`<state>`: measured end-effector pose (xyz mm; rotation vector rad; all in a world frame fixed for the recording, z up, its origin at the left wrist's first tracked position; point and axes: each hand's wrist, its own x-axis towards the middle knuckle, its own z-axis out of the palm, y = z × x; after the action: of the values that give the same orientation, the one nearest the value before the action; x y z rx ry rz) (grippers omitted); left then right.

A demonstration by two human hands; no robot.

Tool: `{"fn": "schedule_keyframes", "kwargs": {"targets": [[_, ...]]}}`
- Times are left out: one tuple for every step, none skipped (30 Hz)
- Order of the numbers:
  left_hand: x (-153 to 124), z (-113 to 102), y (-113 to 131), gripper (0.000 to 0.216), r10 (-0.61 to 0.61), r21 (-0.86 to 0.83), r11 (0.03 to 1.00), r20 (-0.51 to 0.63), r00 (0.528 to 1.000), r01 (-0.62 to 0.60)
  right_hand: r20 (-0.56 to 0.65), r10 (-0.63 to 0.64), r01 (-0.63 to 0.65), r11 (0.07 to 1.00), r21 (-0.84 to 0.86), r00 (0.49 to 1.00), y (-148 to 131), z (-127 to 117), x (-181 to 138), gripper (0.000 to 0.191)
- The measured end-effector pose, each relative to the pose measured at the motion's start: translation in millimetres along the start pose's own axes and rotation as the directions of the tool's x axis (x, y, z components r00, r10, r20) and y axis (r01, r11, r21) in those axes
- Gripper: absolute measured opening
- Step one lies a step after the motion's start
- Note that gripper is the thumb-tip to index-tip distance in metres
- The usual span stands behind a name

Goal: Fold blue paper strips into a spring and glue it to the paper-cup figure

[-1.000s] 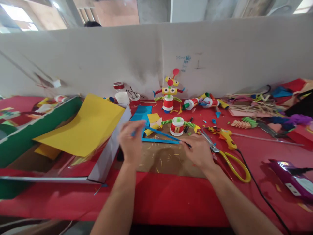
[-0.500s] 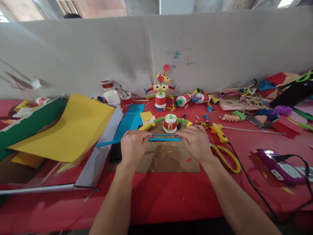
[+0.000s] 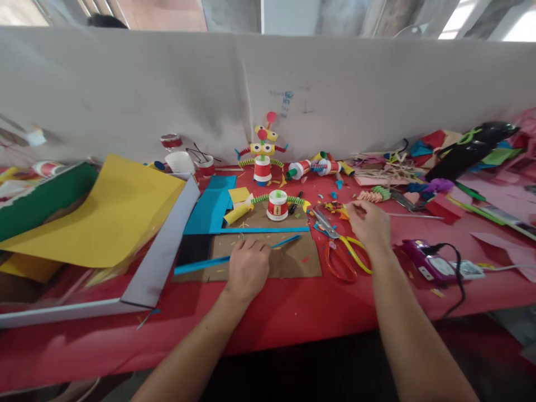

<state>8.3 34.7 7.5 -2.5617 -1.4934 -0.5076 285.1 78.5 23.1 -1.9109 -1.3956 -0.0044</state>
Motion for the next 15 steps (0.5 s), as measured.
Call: {"fn": "schedule_keyframes", "kwargs": {"targets": [[-5,3,3,0.024,-0.008,0.001,1.000,0.017,1.000,0.008,0.073,0.026,-0.019,0.996,-0.090,0.997,13,-2,4,0.023],[-9,7,5,0.023,-0.017,-0.001,1.000,0.025,1.000,0.017,0.111,0.092,-0.074,0.985,-0.158,0.989,25,-2,9,0.024],[-12,10,7,0.022,-0.022,-0.005,1.000,0.028,0.999,0.022,0.144,0.173,-0.144,0.971,-0.193,0.974,35,-1,14,0.026],[-14,12,9,0.023,-0.026,-0.008,1.000,0.025,0.999,0.026,0.194,0.232,-0.195,0.962,-0.191,0.953,44,1,19,0.026],[-15,14,10,0.024,-0.028,-0.009,1.000,0.022,0.999,0.028,0.242,0.282,-0.245,0.954,-0.171,0.929,50,4,24,0.023],[-15,16,11,0.024,-0.028,-0.011,1.000,0.020,0.999,0.028,0.274,0.301,-0.269,0.951,-0.151,0.913,54,8,28,0.019],[-15,17,12,0.025,-0.031,-0.015,0.999,0.019,0.999,0.032,0.299,0.313,-0.287,0.949,-0.129,0.901,56,12,32,0.016],[-14,17,12,0.026,-0.036,-0.026,0.999,0.021,0.999,0.037,0.321,0.321,-0.304,0.947,-0.105,0.891,56,15,35,0.014],[-14,18,12,0.027,-0.044,-0.044,0.998,0.023,0.999,0.045,0.337,0.327,-0.320,0.944,-0.078,0.883,55,18,38,0.014],[-14,19,11,0.028,-0.056,-0.066,0.996,0.024,0.998,0.057,0.354,0.335,-0.341,0.939,-0.045,0.873,53,19,41,0.014],[-14,19,11,0.028,-0.069,-0.088,0.994,0.023,0.997,0.071,0.370,0.340,-0.364,0.931,-0.006,0.864,50,19,42,0.015],[-14,20,10,0.028,-0.081,-0.105,0.991,0.021,0.996,0.083,0.381,0.342,-0.384,0.922,0.038,0.859,47,18,42,0.015],[-14,20,10,0.028,-0.089,-0.116,0.989,0.018,0.996,0.091,0.384,0.339,-0.399,0.913,0.086,0.859,43,14,41,0.013],[-14,21,9,0.028,-0.093,-0.118,0.989,0.014,0.996,0.094,0.381,0.331,-0.406,0.903,0.137,0.863,39,9,39,0.009],[-14,21,9,0.028,-0.094,-0.114,0.989,0.011,0.995,0.095,0.375,0.318,-0.407,0.894,0.186,0.871,34,3,34,0.004]]}}
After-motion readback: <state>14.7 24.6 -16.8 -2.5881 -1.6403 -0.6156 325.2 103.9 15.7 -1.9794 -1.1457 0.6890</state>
